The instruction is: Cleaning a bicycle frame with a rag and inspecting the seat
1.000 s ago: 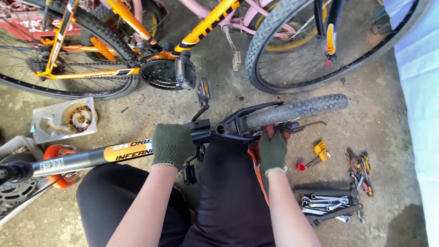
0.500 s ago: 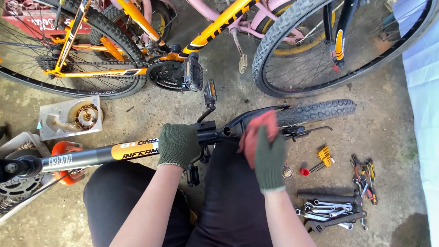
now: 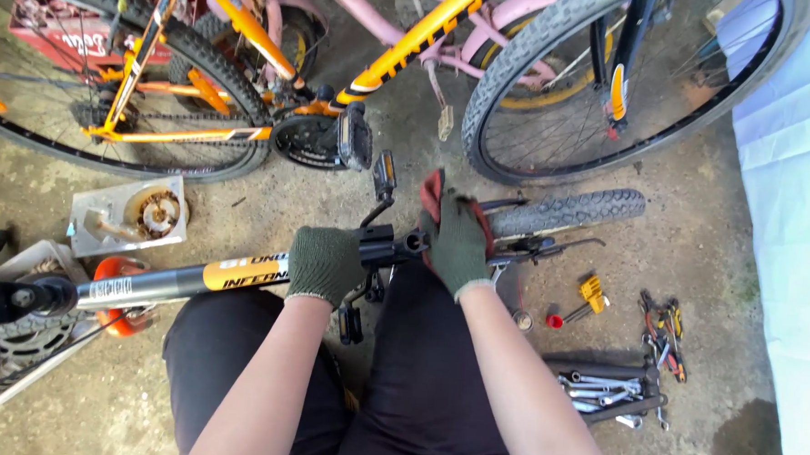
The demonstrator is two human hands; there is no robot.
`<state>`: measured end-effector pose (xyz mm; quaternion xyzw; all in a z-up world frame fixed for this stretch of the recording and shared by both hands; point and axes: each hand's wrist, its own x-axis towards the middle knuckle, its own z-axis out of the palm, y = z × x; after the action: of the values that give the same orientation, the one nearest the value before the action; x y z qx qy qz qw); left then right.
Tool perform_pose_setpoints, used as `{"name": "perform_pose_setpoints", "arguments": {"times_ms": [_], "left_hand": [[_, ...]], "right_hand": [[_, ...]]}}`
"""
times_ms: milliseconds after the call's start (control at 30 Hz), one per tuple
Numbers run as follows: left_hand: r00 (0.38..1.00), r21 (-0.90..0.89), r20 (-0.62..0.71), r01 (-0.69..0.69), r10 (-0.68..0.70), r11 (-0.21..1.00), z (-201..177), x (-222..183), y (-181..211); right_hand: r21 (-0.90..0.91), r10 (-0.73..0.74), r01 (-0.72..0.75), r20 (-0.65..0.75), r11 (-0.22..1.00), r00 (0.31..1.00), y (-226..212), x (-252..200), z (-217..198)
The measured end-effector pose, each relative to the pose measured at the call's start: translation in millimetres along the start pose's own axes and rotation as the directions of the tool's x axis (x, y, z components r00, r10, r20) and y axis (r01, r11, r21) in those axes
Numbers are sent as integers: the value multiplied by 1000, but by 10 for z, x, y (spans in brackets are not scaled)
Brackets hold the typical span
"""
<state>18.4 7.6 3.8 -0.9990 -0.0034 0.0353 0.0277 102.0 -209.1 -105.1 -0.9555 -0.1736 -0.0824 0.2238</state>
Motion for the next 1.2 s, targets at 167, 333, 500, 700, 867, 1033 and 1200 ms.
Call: {"name": "perform_pose_setpoints", "arguments": {"times_ms": [167, 333, 500, 700, 867, 1033, 1200], "left_hand": [[1000, -6, 0, -10, 10, 1000, 3, 44, -30], [999, -7, 12, -32, 32, 999, 49, 34, -33], [1000, -7, 4, -31, 31, 1000, 38, 15, -13], [1000, -2, 4, -16, 16, 1000, 17, -4, -12], [999, -12, 31, -23, 24, 1000, 50, 26, -36], [999, -15, 34, -23, 24, 1000, 43, 39, -31], [998, -25, 42, -50, 51, 998, 78, -13, -12]], "right_hand": [[-442, -193, -1, -393, 897, 899, -199, -385, -9], [-4, -96, 99, -294, 995, 951, 195, -752, 131], [213, 100, -73, -121, 974, 988, 138, -695, 258], [36, 70, -66, -114, 997, 991, 85, -320, 294], [154, -7, 26, -125, 988, 992, 94, -369, 155], [70, -61, 84, -285, 994, 957, 280, -765, 375], [601, 144, -11, -173, 799, 974, -219, -1033, -178]]}}
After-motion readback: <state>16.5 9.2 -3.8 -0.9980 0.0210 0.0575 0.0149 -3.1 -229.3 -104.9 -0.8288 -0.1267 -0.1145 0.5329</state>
